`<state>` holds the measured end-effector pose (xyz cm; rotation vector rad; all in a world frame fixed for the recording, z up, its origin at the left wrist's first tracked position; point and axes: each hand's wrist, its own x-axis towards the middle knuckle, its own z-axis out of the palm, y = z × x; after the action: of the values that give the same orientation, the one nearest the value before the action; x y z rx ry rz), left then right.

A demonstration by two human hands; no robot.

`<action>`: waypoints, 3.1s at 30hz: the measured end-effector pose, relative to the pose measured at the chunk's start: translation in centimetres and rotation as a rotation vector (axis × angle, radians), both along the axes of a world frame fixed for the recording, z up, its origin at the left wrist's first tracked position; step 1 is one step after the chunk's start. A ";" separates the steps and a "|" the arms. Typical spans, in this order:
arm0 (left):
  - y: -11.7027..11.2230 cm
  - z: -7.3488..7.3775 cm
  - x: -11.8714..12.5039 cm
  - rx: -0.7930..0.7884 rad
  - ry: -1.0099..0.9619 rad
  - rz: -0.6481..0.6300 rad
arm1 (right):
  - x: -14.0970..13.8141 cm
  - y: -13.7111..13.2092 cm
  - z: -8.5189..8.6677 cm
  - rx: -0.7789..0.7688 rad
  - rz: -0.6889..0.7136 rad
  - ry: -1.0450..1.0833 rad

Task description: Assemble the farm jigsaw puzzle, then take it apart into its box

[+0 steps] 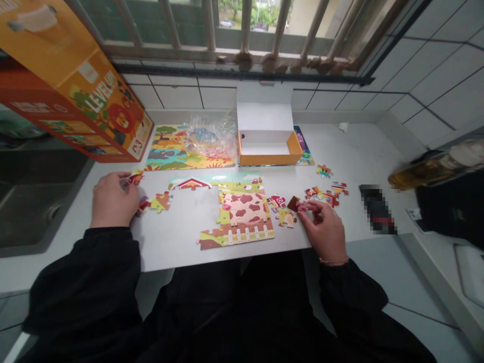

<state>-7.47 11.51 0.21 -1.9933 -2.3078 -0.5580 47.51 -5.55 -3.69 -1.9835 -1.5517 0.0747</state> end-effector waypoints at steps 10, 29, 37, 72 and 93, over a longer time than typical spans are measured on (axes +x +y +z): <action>-1.3 0.5 1.4 0.157 -0.009 -0.065 | 0.0 0.0 0.3 0.014 0.041 0.039; -5.0 1.9 5.7 0.157 0.030 -0.425 | -0.1 -0.3 -0.6 0.130 -0.020 -0.083; -10.5 0.7 8.8 0.182 0.017 -0.770 | -0.3 -0.2 -0.8 0.117 -0.103 -0.086; -14.8 -1.5 10.4 0.078 -0.047 -0.812 | -0.5 -0.4 -0.9 0.189 -0.144 -0.151; -15.2 -1.4 10.6 0.093 -0.072 -0.790 | 6.0 -5.4 2.6 -0.168 0.152 -0.146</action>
<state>3.18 -3.67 -1.17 -2.8220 -1.3970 -0.7454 53.53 -10.99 -1.13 -2.0341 -1.8430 0.1282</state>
